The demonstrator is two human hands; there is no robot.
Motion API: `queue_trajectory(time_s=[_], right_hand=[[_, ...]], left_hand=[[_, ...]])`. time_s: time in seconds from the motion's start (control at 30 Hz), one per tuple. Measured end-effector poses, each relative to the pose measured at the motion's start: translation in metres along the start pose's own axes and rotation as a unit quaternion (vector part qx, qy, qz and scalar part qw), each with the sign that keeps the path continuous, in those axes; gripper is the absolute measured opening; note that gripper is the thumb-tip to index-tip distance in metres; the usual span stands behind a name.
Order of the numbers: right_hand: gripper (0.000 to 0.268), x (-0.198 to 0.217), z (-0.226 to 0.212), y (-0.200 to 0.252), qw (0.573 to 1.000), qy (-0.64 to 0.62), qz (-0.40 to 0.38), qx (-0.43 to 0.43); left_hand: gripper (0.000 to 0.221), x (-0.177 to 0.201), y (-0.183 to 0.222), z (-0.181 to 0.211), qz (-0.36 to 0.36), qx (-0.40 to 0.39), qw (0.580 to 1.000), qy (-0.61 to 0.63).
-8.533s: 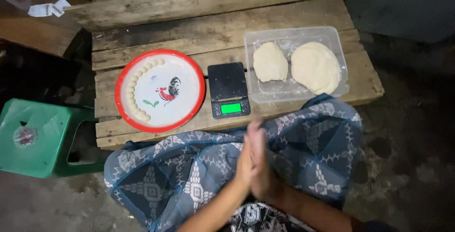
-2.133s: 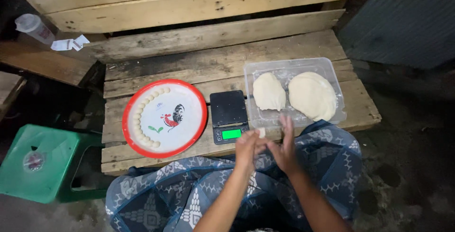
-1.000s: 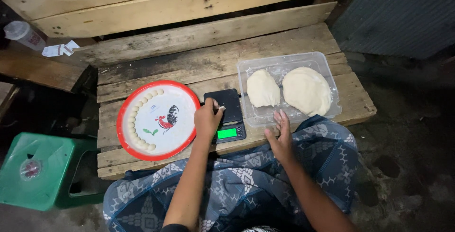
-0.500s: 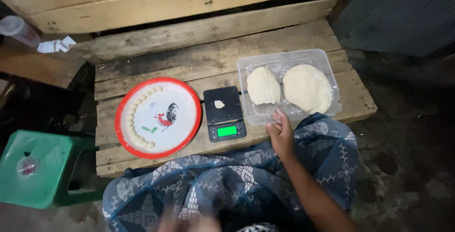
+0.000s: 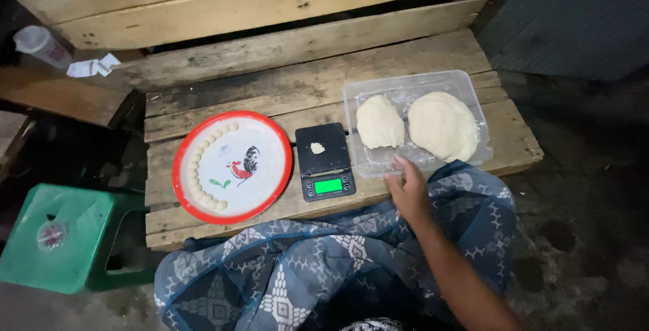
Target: Pinching off pieces of dough, weighing them on a digital scale, and rolling them into small balls
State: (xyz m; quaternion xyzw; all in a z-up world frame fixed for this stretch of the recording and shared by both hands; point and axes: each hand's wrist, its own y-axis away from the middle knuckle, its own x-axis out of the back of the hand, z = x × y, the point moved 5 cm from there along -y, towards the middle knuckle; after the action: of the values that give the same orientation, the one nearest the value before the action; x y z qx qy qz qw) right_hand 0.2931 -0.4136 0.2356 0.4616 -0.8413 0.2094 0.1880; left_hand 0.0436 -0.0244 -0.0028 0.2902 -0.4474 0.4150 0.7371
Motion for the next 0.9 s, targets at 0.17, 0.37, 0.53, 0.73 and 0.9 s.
queue_trajectory(time_s=[0.17,0.37,0.53,0.73,0.9], right_hand=[[0.053,0.007,-0.007,-0.034,0.954,0.264,-0.013,0.143],[0.037,-0.018,0.003,-0.073,0.876,0.41,-0.016,0.255],[0.009,-0.019,-0.018,-0.078,0.835,0.413,0.035,0.361],[0.014,-0.008,0.035,-0.06,0.968,0.197,0.004,0.153],[0.017,-0.009,0.058,-0.03,0.973,-0.173,-0.013,-0.152]], left_hand=[[0.041,0.335,-0.223,0.208,0.161,-0.228,0.889,0.362],[0.023,0.218,-0.303,0.207,0.168,-0.294,0.916,0.216],[0.091,0.161,-0.337,0.208,0.07,-0.192,0.978,-0.041],[0.092,0.144,-0.341,0.2,0.057,-0.18,0.981,-0.054],[0.086,0.158,-0.344,0.198,0.0,-0.174,0.984,0.033]])
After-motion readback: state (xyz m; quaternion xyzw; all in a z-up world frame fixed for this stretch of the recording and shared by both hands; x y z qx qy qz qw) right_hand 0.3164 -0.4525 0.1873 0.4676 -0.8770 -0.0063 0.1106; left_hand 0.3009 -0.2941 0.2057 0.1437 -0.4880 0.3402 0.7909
